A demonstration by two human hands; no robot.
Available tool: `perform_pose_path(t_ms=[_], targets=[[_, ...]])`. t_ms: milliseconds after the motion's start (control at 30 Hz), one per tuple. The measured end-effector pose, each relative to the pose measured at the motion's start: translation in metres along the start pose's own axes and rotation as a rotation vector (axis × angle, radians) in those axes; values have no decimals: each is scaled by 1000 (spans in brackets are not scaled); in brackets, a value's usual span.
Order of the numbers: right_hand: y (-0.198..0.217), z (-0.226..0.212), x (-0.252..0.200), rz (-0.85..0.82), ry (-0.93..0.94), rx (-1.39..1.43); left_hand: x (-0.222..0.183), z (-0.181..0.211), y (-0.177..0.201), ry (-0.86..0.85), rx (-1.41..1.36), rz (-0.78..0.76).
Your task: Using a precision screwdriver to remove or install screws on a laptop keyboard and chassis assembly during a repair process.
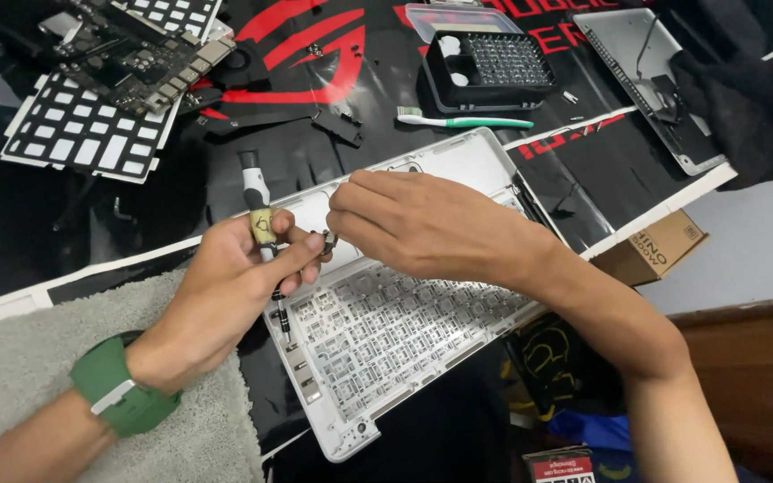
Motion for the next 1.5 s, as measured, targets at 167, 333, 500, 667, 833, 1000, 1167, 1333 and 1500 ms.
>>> perform_pose_path(t_ms=[167,333,500,667,833,1000,1167,1333,1500], targets=[[2,-1,1,22,-4,2,-1,-1,0,10,-4,3],[3,2,1,73,-20,28,-3,2,-2,8,10,-19],[-3,7,-2,46,-77,136,-1,2,-3,-22,11,-7],[2,21,-2,83,-203,394,-4,8,-4,-65,13,-69],[0,36,-6,97,-354,669,-8,16,-5,-112,136,-66],[8,40,-19,163,-468,839,-10,21,-1,-171,170,3],[8,26,-39,186,-613,964,-16,32,-9,-254,130,-5],[22,9,-56,312,-773,830,-34,42,-21,-355,-110,-184],[30,-18,-95,527,-896,791,-49,36,-29,-471,-84,-187]])
Point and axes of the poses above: each hand's wrist, its own x-axis towards the middle knuckle, its own y-axis out of the back of the hand, z = x × y, the point moved 9 cm from there along x, towards the middle knuckle, and after that the axes turned 11 degrees about z, right-handed, at the moved point
